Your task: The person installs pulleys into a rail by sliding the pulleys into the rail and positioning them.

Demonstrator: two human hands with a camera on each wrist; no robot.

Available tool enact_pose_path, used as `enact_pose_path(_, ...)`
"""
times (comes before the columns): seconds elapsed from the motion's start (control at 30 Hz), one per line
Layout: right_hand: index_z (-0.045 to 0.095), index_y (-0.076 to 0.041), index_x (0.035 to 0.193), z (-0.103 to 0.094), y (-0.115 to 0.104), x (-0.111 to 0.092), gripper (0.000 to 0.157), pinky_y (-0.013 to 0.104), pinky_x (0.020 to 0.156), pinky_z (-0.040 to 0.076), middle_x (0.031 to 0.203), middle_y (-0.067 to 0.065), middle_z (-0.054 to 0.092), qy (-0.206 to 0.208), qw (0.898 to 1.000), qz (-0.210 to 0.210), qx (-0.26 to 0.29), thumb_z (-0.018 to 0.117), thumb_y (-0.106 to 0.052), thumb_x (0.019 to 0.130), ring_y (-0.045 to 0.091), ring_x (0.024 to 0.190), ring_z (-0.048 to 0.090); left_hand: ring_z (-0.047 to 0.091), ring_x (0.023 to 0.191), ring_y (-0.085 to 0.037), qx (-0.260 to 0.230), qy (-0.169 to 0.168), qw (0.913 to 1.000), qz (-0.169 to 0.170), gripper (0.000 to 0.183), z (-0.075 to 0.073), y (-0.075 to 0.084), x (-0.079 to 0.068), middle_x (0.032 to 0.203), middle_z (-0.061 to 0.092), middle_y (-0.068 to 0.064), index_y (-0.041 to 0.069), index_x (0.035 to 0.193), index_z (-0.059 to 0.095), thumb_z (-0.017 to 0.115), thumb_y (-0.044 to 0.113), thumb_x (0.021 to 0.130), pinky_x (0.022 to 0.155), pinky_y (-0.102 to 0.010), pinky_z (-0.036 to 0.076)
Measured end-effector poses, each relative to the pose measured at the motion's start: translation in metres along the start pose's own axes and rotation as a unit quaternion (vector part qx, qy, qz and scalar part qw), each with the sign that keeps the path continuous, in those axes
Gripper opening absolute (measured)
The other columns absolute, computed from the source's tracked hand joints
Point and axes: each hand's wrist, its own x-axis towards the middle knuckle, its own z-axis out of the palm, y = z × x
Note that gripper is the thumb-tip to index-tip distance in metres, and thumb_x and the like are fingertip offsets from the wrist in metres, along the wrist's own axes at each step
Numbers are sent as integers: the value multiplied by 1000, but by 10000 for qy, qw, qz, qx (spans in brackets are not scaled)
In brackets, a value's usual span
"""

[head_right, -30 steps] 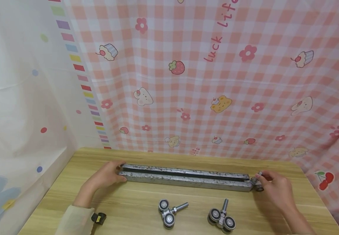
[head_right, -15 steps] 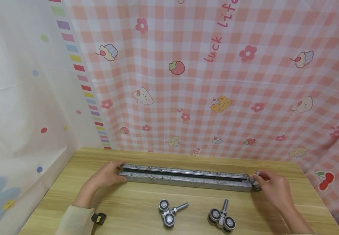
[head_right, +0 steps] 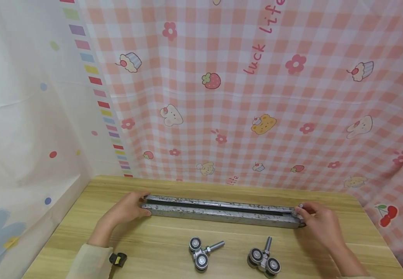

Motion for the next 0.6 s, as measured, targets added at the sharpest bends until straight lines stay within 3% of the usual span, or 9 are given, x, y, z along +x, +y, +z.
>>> enact_pose_path(0.6, 79, 3, 99, 8, -13, 6, 12, 16, 57, 54, 89, 13, 77, -60, 9989, -419, 180, 82, -1, 88, -3, 75, 64, 63, 120, -36, -47, -35, 10000, -13, 69, -1, 1, -1, 129, 67, -21, -7, 145, 55, 87, 8, 86, 103, -52, 54)
